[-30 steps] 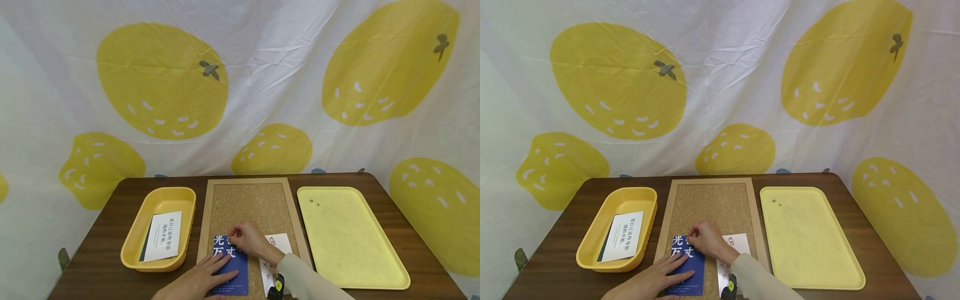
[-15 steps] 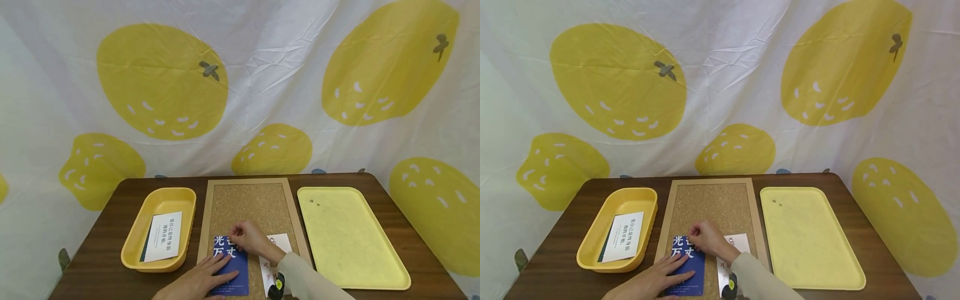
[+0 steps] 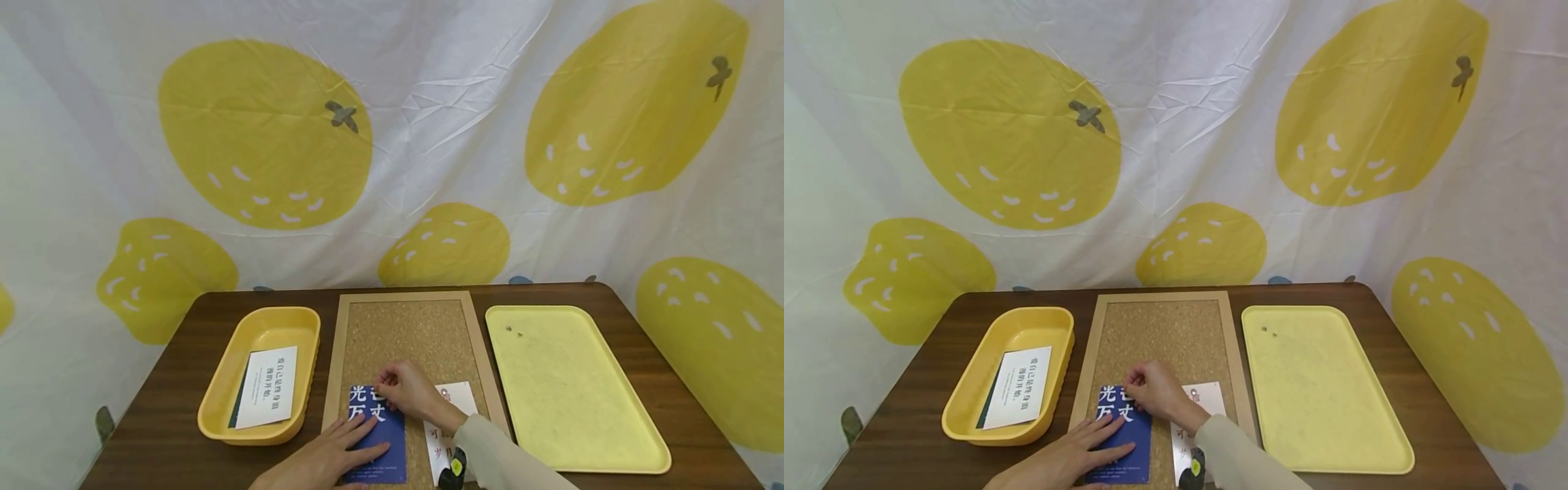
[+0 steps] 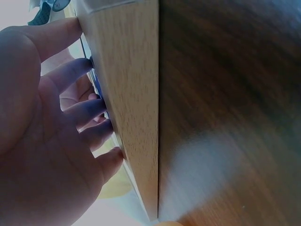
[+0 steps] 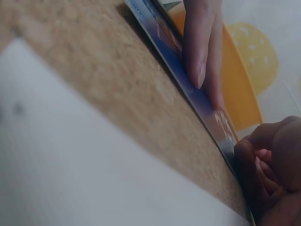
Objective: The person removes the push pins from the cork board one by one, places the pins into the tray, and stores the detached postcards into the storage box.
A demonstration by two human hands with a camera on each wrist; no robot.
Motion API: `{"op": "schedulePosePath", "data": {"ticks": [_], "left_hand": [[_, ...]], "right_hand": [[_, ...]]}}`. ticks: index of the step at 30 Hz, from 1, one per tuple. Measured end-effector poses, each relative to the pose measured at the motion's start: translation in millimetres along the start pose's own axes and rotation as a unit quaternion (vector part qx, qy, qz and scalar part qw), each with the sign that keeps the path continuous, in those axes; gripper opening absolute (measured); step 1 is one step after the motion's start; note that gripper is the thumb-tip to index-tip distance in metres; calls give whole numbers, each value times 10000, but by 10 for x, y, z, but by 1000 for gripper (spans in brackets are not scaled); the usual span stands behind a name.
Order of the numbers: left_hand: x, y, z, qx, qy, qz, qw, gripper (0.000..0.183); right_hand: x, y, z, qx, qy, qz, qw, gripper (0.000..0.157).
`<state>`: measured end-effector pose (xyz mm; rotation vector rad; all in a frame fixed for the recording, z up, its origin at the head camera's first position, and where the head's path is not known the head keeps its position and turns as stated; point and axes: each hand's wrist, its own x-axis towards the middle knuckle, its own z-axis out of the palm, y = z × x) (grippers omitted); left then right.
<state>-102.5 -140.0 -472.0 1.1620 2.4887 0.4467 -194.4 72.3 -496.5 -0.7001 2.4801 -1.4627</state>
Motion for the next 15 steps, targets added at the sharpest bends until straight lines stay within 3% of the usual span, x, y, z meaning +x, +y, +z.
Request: {"op": "schedulePosePath", "data": {"ticks": [15], "left_hand": [[-4,20,-17,-243,-163,-236,9993,63]], "right_hand": [[-16,-27,-3,-3,72,-47,10000,8]]}}
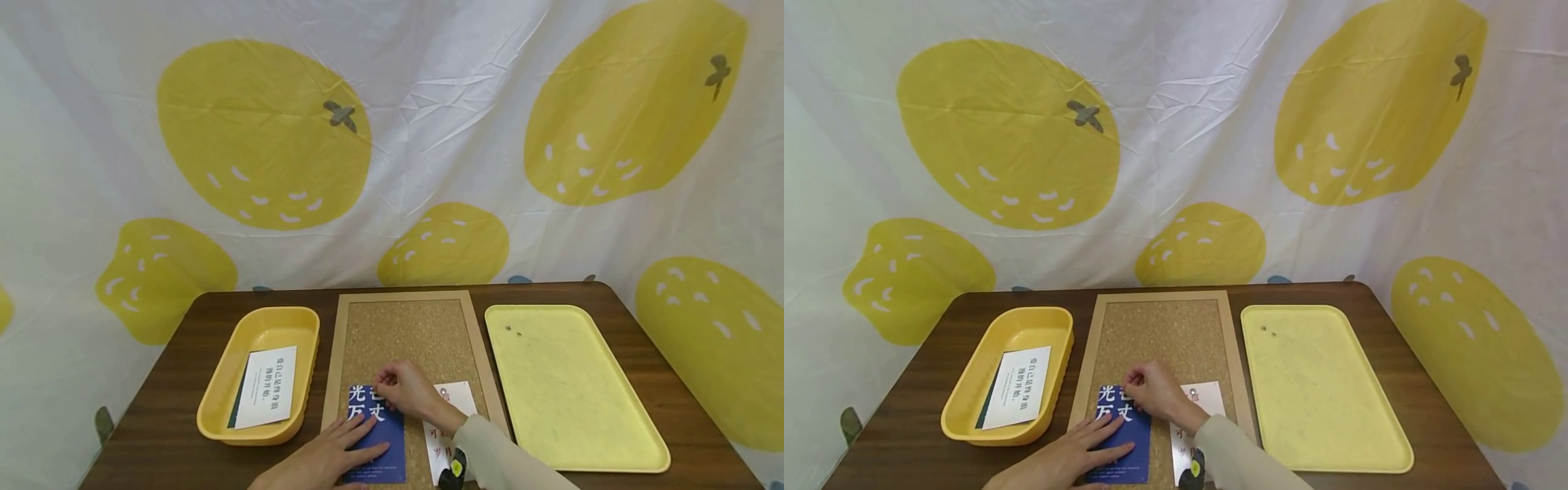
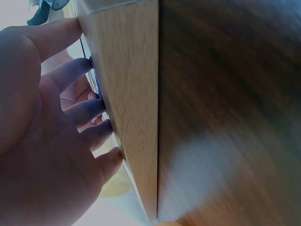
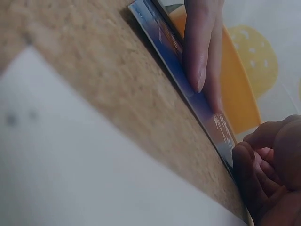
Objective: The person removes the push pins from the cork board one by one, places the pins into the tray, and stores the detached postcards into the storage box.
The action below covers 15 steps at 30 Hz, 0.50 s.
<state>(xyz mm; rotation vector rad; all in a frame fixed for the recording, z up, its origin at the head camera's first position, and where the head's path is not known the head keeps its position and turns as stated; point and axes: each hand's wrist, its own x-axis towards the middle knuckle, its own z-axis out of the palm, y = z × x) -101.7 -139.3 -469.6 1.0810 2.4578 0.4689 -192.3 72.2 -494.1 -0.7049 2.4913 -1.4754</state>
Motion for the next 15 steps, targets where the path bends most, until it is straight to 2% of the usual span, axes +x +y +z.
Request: {"op": "schedulePosePath", "data": {"ticks": [15], "left_hand": [[12,-11,5,44,-22,19,10000,63]], "right_hand": [[-25,-50,-42,120,84,60,9999,7]]}}
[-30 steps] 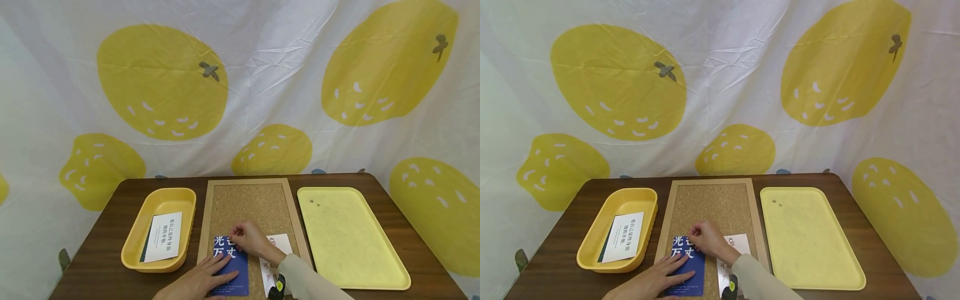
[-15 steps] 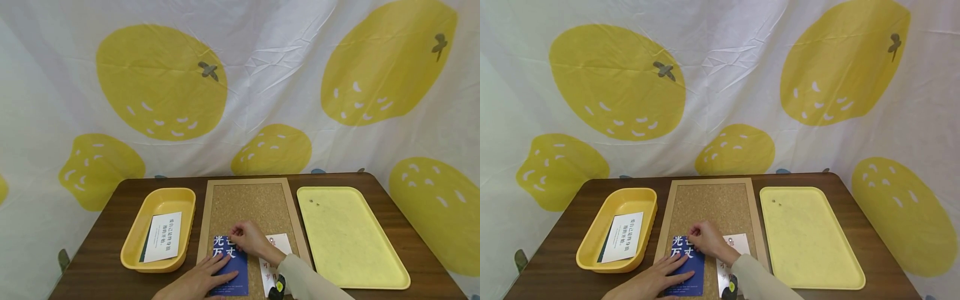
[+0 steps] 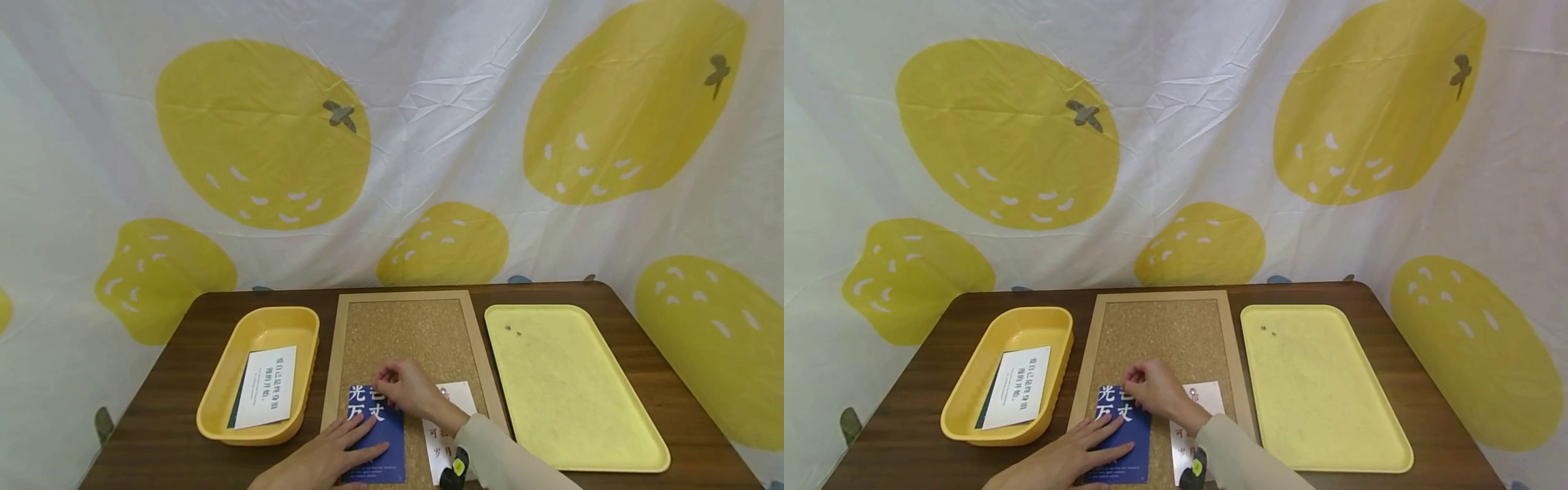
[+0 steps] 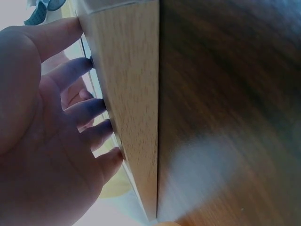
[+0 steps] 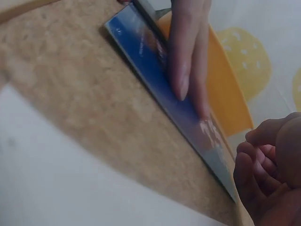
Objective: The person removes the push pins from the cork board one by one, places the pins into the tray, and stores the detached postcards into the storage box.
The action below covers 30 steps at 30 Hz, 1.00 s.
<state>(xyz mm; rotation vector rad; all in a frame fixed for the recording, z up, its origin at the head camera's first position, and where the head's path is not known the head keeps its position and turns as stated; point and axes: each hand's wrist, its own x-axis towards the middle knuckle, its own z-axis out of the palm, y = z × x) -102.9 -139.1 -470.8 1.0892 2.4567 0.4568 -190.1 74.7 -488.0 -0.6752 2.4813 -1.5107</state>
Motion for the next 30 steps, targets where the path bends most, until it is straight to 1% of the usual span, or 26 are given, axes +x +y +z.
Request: {"op": "schedulePosePath", "data": {"ticks": [5,10,17,22,27,30], "left_hand": [[-3,0,4,55,66,104,9999,62],[-3,0,3,-5,62,83,9999,63],[3,-12,5,-154,-46,-69,9998,65],[5,-23,10,-183,-23,-79,9998,66],[4,-36,5,-216,-33,-65,9997,69],[6,-38,0,-265,-73,-102,9996,71]], "right_hand": [[10,-13,-51,-129,181,-186,9996,6],[14,-25,-123,-217,359,-164,9990,6],[19,-1,-247,39,557,-101,9984,7],[22,14,-341,366,670,-27,9971,6],[6,46,-442,370,844,-41,9957,7],[-8,66,-507,328,943,40,9950,7]]}}
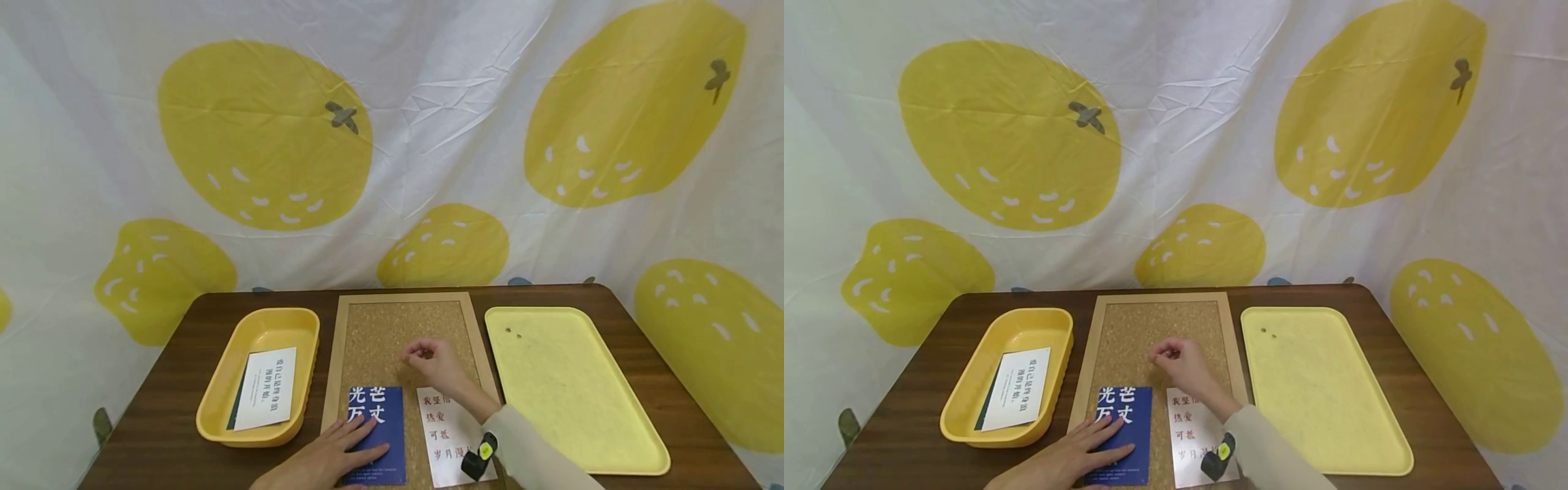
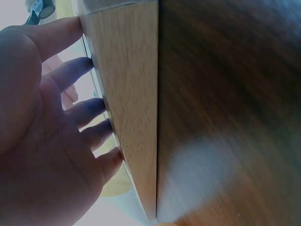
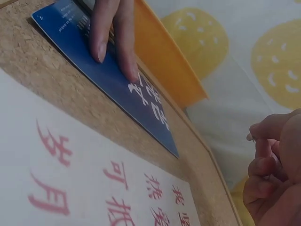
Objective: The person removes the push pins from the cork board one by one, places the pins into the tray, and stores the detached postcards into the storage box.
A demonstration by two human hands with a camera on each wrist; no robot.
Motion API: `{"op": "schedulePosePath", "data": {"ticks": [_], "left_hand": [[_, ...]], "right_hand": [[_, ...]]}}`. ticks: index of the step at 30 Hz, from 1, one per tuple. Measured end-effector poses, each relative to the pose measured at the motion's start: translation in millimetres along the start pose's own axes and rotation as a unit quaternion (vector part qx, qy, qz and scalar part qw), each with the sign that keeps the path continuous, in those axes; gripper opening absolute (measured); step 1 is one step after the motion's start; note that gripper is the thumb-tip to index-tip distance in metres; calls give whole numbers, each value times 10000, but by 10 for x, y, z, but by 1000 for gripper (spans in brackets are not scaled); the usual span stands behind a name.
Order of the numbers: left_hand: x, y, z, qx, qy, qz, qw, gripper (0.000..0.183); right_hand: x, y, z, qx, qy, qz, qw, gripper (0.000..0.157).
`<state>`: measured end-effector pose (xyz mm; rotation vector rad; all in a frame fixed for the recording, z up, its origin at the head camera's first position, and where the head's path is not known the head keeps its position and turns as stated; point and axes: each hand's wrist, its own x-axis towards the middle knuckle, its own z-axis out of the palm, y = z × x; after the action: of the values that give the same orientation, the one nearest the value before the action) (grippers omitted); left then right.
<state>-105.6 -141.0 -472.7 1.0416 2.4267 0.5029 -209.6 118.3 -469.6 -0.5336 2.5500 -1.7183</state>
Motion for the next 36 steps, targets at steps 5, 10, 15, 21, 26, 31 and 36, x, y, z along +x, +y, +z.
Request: {"op": "schedulePosePath", "data": {"ticks": [5,10,15,21,26,31,36], "left_hand": [[4,9,3,-20,-39,-51,10000,70],[6,9,1,-42,-69,-65,9999,72],[9,13,-3,-149,-123,-145,9997,72],[11,16,1,-160,-136,-143,9997,68],[0,8,2,-157,-117,-139,9997,67],[-3,15,2,-134,-88,-99,9998,66],[4,18,3,-159,-90,-98,9998,66]], "right_hand": [[-10,-7,-136,8,169,313,9994,6],[-47,9,-282,-218,420,570,9973,6],[-93,93,-425,-291,621,637,9956,7],[-162,197,-621,-377,760,627,9944,9],[-216,293,-795,-512,942,840,9907,11],[-243,439,-991,-607,1098,982,9872,12],[-269,530,-1165,-799,1234,1137,9826,13]]}}
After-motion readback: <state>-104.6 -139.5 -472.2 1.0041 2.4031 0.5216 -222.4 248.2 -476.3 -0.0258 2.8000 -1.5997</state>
